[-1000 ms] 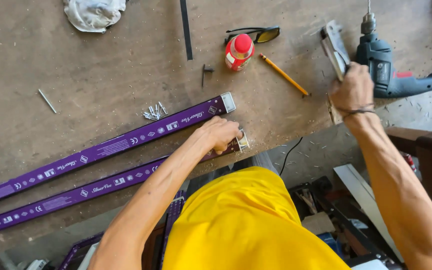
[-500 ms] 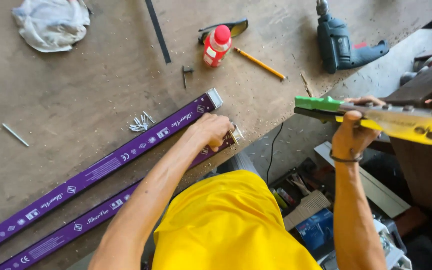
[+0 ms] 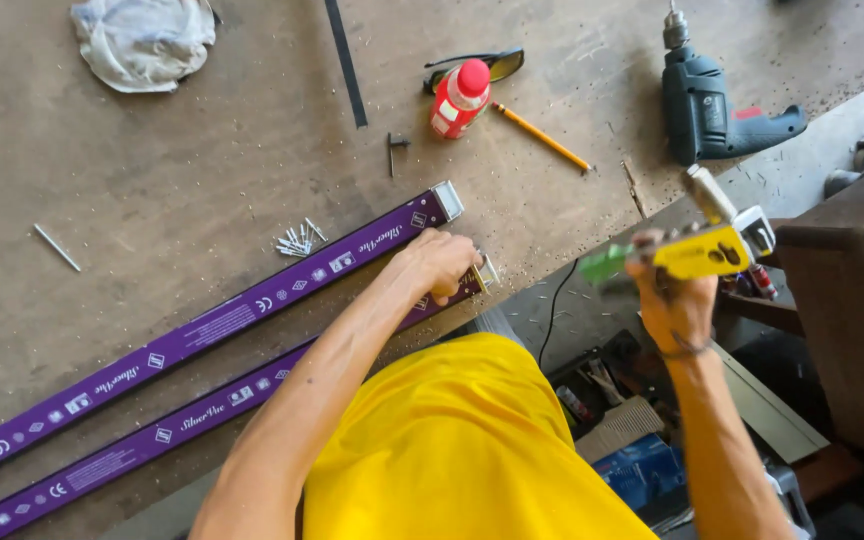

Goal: Assembling metal or plastic frame components by marking with a pencil, drilling holes, and using a manual stapler.

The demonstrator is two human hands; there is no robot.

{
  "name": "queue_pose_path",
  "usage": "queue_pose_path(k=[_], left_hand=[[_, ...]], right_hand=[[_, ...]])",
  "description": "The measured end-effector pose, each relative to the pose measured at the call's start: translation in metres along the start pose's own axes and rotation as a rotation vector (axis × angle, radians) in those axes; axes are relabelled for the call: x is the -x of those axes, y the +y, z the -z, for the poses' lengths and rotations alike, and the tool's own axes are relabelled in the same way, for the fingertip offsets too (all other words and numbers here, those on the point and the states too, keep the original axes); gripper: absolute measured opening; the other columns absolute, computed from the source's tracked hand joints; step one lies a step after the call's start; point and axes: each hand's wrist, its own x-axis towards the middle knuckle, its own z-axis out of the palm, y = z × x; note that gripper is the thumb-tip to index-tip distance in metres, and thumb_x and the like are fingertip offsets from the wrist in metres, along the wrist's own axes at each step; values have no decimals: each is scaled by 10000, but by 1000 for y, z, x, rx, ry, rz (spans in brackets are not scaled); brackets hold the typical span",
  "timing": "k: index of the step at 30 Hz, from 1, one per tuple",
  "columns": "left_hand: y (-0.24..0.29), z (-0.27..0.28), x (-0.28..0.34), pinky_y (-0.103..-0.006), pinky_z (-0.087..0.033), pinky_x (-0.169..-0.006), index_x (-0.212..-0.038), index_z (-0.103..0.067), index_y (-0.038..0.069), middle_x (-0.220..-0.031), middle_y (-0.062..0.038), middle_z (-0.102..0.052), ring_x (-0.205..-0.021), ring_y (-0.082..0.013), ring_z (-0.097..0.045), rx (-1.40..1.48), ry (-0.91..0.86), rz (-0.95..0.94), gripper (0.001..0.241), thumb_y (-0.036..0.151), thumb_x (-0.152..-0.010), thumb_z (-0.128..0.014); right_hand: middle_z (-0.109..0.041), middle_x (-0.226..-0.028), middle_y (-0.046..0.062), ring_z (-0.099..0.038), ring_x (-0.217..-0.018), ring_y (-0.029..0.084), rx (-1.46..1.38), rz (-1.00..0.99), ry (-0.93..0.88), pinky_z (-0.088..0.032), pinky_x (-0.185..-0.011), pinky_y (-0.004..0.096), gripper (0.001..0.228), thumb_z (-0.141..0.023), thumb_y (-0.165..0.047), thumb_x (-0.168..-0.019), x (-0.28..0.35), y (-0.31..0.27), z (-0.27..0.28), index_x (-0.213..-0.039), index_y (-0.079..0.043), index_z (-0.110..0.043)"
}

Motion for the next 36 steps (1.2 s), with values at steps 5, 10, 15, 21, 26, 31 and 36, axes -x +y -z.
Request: queue_pose_path(k=[5,10,15,21,26,31,36], left_hand=[[-7,-9,-8,-369,-535,-1021,-1134,-753,327,-1063,35,-779,-1140,-198,-712,35,13,-10,621,225,-570,-992],[-9,-27,-20,-360,-528,-990,-1083,-761,322,-1017,57,-784,-1114,-179,-718,19,60,5,594,241,-546,-1001],[-15,-51,-45,-299,-520,-986,-1071,-742,378,-1018,119,-767,-1141,-90,-692,106,134,37,587,335,-534,-976],[-9,-75,-67,-318,-565,-838,-928,-762,368,-829,125,-761,-966,-87,-731,159,227,78,601,277,-389,-1012],[2,-91,-62,-300,-553,-628,-782,-762,209,-682,46,-725,-745,-123,-727,362,573,153,589,250,-261,-1034],[-4,-98,-91,-279,-519,-528,-655,-718,254,-575,46,-662,-620,-106,-688,305,521,248,657,356,-96,-1047],[-7,-100,-99,-324,-577,-650,-690,-739,359,-653,113,-719,-746,-98,-727,207,340,142,641,381,-128,-1045]], right_hand=[[-719,-551,106,-665,-520,180,-224,-650,-541,-577,-581,372,276,-700,-224,-947,8,-105,41,-747,-58,-795],[-848,-909,232,-836,-877,316,-290,-974,-893,-663,-796,526,272,-603,93,-827,57,-87,30,-972,51,-829],[-775,-1046,297,-787,-1020,409,-298,-1157,-974,-623,-878,592,376,-535,146,-823,55,-102,0,-1121,113,-762],[-749,-1139,344,-775,-1051,468,-273,-1218,-1007,-644,-804,612,412,-525,158,-836,33,-115,-18,-1203,124,-709],[-719,-1152,373,-752,-1065,502,-233,-1265,-1003,-631,-794,638,416,-515,185,-854,37,-115,-22,-1238,138,-668],[-713,-1161,377,-744,-1076,518,-205,-1285,-1003,-622,-786,655,426,-512,201,-860,31,-121,-25,-1260,135,-642],[-728,-1199,354,-752,-1090,491,-192,-1286,-1055,-647,-747,634,428,-517,177,-860,25,-119,-26,-1253,105,-669]])
